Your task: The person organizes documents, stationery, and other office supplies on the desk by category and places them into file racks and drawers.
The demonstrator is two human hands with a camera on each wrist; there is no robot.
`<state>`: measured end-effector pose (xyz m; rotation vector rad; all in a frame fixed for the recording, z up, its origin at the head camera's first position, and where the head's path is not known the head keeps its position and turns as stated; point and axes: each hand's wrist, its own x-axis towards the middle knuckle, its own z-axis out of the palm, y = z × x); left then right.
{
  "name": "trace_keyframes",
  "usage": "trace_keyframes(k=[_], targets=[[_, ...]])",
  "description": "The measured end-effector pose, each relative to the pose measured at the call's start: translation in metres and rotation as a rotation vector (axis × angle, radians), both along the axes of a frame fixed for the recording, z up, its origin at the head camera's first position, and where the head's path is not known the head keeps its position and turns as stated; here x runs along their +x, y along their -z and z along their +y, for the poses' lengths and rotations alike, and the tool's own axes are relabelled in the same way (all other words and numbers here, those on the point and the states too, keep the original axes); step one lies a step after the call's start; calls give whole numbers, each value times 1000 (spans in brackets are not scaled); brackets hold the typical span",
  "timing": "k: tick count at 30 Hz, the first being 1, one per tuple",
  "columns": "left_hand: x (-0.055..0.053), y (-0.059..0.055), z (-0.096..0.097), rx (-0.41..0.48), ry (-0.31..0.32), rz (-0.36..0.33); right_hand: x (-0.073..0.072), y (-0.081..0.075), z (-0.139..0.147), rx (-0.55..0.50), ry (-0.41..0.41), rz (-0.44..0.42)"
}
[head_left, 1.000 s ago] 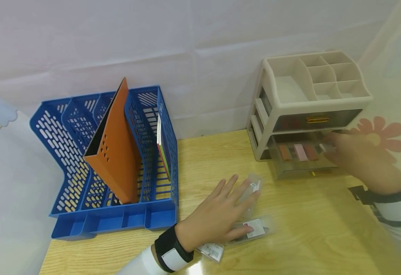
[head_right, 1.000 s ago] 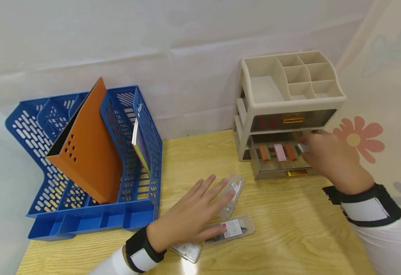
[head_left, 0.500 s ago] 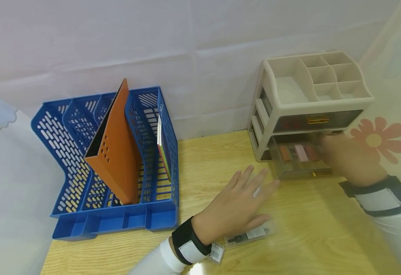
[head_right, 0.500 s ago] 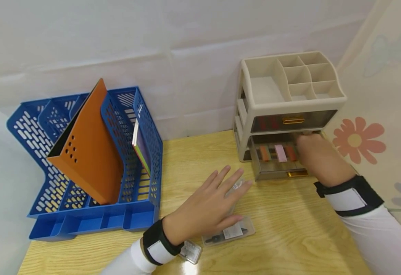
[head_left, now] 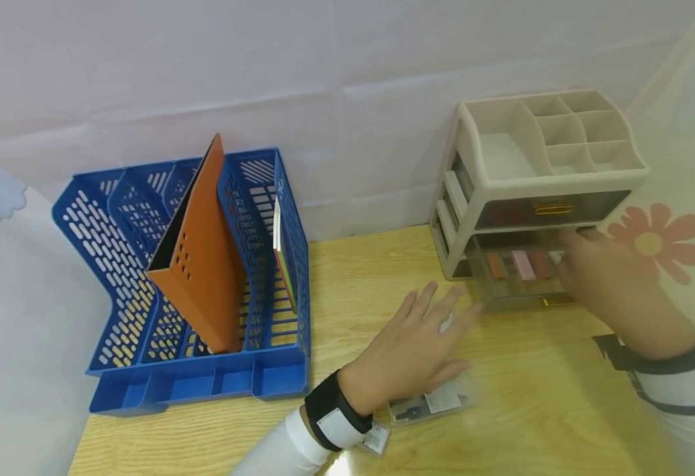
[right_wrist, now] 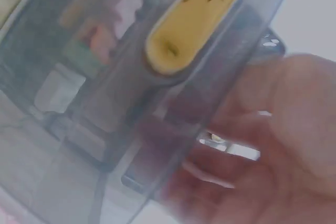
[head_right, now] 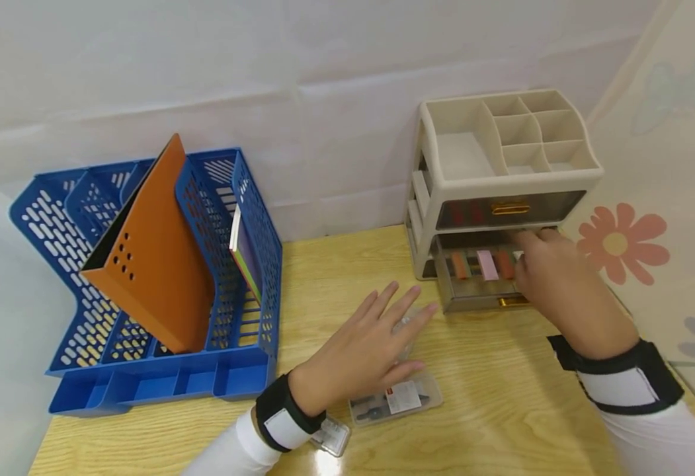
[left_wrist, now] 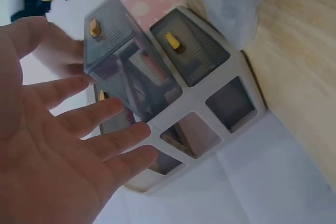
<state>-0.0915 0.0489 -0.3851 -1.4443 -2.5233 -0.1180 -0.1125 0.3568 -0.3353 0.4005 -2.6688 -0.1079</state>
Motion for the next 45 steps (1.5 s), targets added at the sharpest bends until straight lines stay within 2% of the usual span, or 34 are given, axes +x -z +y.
trace_keyframes(k=[3,5,7,9,11,13,16,20,22,25,29,31,33,36,38,41,44,45], targets=[[1,3,0,-11,0,-16,13,-4,-11,-205,-34,155],[1,4,-1,-17,9,-26,22,-5,-14,-239,-57,197],[2,6,-2,-18,16,-20,31,-6,-14,-298,-24,141],[2,7,-3,-10,24,1,39,-6,-14,-376,71,58],[3,8,-6,0,30,23,45,-3,-13,-428,172,16],[2,9,-9,7,39,43,51,2,-10,-461,218,11],[3,9,-14,11,51,65,57,15,-6,-482,220,70],[4,9,-23,14,51,123,63,27,-3,-563,223,91],[5,9,-27,20,50,145,66,31,-3,-608,259,64],[6,9,-31,44,56,135,74,36,-5,-662,321,6],[6,12,-34,77,71,109,81,44,-7,-746,342,-12],[5,13,-35,83,78,105,84,48,-6,-809,353,-67],[4,14,-34,86,83,109,86,51,-4,-898,369,-173],[2,14,-31,102,88,102,87,54,0,-1080,342,-329],[0,14,-29,110,94,90,86,56,2,-1238,309,-390],[-2,14,-24,119,107,76,85,58,2,-1496,249,-417],[-3,14,-21,135,125,70,83,61,-1,-1691,209,-387],[-3,14,-20,140,128,72,82,62,-2,-1728,206,-375]])
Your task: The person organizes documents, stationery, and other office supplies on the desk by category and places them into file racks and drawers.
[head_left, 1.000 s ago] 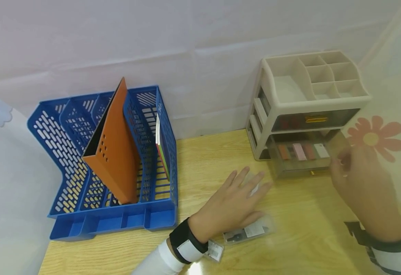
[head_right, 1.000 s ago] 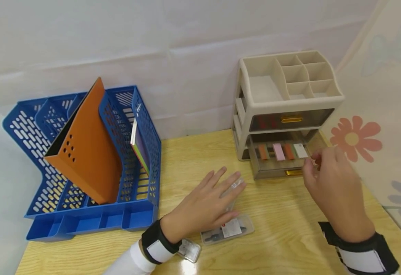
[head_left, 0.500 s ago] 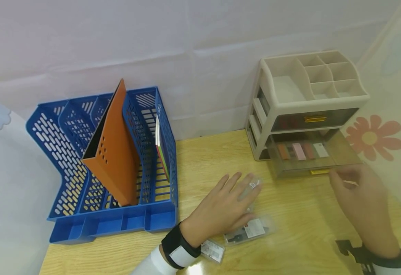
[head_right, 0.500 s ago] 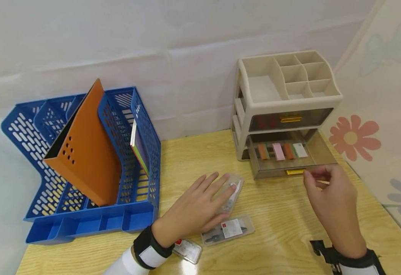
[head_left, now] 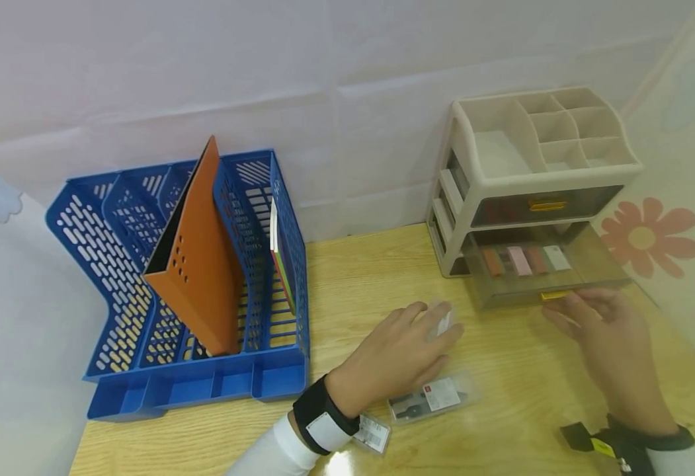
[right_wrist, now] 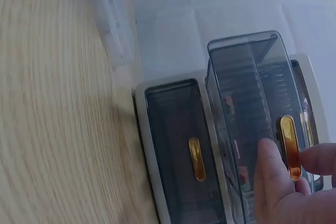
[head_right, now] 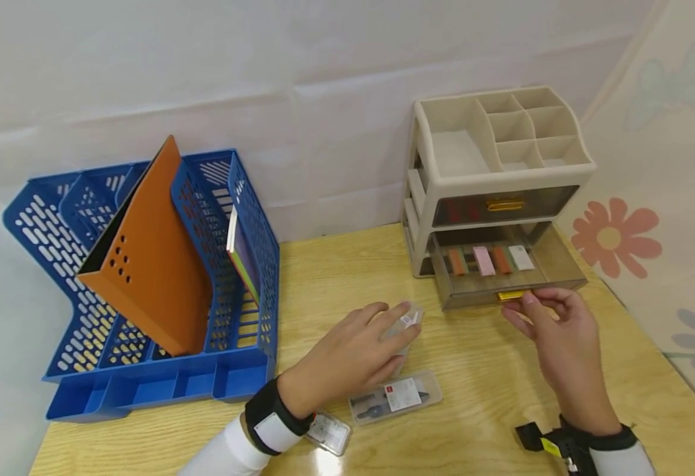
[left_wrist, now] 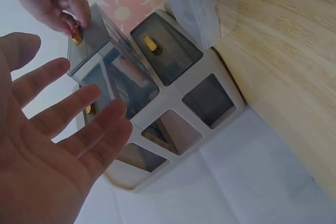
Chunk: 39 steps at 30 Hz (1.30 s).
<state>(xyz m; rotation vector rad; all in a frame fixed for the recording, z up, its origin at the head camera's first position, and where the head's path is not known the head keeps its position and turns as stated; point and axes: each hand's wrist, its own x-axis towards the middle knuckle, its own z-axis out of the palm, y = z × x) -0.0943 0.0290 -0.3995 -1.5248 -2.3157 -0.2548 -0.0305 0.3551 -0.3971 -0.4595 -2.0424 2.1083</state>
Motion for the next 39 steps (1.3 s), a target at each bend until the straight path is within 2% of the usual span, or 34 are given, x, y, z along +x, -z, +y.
trace_keyframes(k=[3,7,13,17,23,28,33,39], targets=[[0,0,1,9,-1,9,-4,3,-3,-152,26,57],[0,0,2,-14,0,55,-9,6,-5,-417,45,129],[0,-1,3,-15,12,82,-19,5,-8,-637,58,218],[-3,-1,5,-28,-3,69,-29,6,-10,-746,7,298],[-8,-3,11,-76,-19,69,-47,7,-14,-847,-39,399],[-12,-3,14,-98,-41,53,-63,5,-15,-853,-9,386],[-15,-3,13,-112,-67,25,-75,4,-16,-877,-20,412],[-18,-3,10,-119,-86,19,-87,3,-16,-821,32,343]])
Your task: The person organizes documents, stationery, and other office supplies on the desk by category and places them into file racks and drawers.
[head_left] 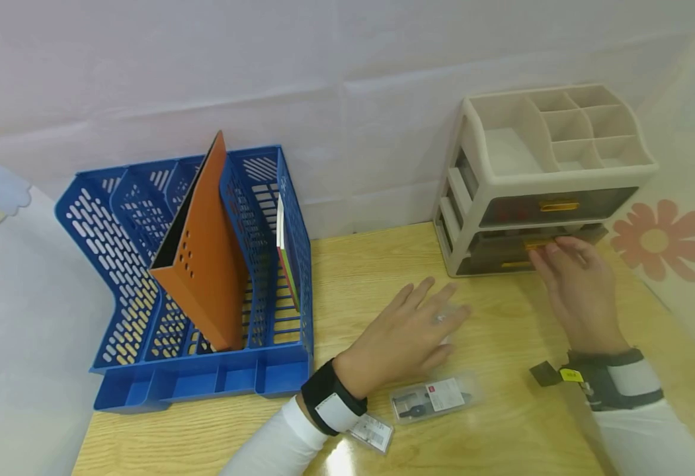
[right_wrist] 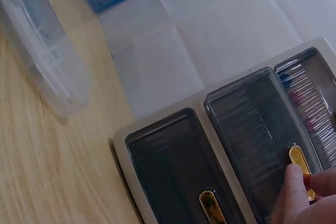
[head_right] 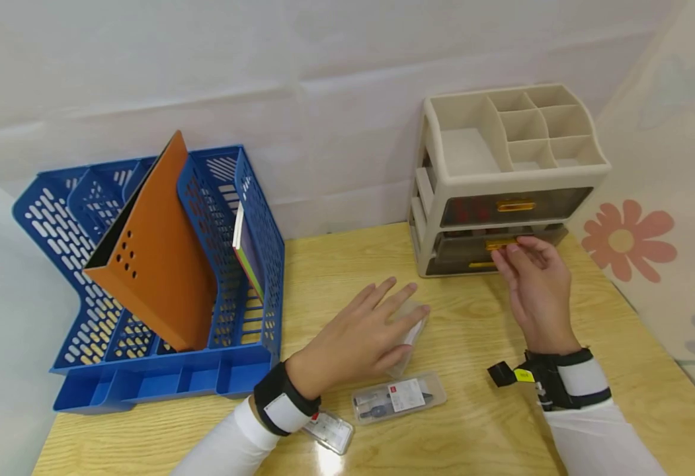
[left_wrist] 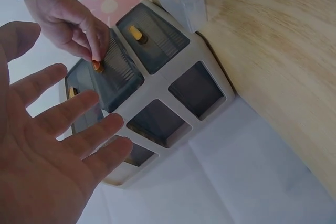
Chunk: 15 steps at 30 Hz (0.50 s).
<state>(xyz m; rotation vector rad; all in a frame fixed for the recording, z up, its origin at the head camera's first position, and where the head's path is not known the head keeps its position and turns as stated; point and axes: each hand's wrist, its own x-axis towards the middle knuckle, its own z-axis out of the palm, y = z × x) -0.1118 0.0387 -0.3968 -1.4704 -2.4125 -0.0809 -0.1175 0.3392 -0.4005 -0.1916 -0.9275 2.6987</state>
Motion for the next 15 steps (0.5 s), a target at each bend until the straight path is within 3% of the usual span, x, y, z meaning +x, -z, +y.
trace_keyframes(k=[8,15], targets=[[2,1,-9,-9,-12,-14,-14,-1,0,33,9,-24],[9,5,-24,-26,-30,-58,-16,2,2,46,-6,-32]])
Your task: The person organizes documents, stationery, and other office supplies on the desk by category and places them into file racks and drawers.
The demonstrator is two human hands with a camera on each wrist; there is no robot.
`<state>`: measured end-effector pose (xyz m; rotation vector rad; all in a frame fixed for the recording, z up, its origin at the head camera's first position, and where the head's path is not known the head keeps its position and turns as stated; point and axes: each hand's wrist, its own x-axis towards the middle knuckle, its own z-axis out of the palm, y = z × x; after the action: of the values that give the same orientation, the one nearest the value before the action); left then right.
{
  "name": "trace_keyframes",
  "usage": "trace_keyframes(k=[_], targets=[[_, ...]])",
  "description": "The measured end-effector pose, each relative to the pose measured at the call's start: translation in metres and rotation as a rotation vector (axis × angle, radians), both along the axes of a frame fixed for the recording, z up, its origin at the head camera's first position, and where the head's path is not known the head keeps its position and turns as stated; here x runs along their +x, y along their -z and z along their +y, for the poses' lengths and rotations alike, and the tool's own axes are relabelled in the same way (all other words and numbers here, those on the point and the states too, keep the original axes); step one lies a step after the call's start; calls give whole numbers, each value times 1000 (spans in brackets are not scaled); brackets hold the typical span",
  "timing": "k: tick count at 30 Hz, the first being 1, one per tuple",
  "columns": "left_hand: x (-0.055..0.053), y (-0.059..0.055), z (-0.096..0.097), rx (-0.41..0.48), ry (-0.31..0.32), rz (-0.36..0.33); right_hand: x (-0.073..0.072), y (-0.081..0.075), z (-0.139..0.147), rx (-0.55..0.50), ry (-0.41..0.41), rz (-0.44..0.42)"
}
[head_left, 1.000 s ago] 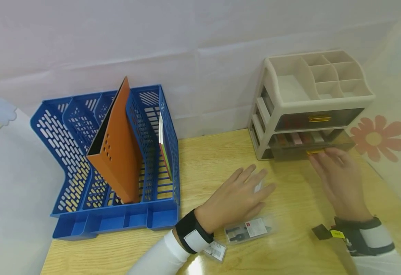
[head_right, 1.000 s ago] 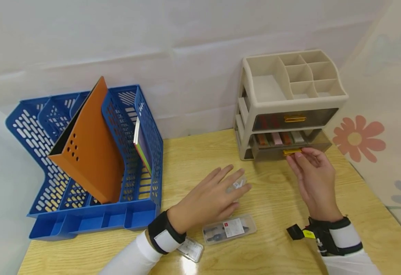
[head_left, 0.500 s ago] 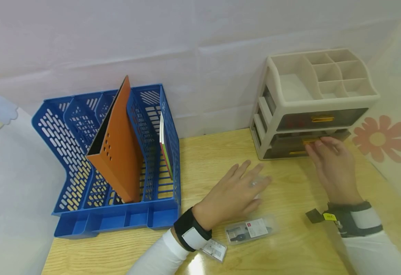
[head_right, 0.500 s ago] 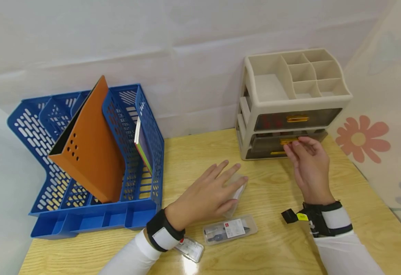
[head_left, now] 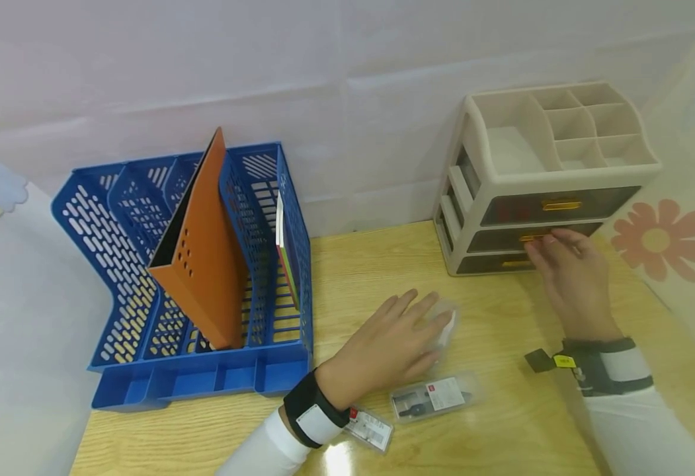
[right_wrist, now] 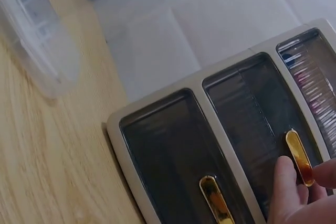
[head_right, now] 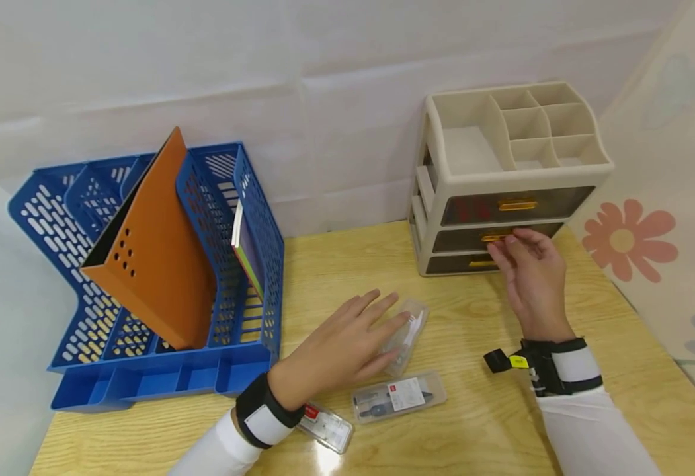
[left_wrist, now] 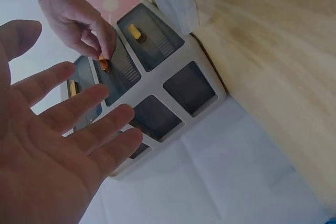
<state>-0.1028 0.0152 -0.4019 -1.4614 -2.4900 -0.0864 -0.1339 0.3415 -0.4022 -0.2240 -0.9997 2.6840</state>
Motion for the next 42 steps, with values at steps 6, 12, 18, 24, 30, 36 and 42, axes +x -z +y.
trace_keyframes(k=[6,12,18,24,30,36,42], targets=[[6,3,-13,27,-21,-137,9,8,5,165,46,-71],[11,8,-26,102,-12,-195,19,24,11,283,42,-166],[16,10,-32,80,-36,-234,27,47,10,1641,154,-53],[14,8,-35,72,-31,-238,21,57,5,1760,166,56],[13,8,-35,81,-25,-242,16,63,5,1757,152,66],[15,9,-34,81,-25,-250,14,60,0,1762,174,69],[16,9,-33,76,-19,-248,9,63,-1,1716,232,110]])
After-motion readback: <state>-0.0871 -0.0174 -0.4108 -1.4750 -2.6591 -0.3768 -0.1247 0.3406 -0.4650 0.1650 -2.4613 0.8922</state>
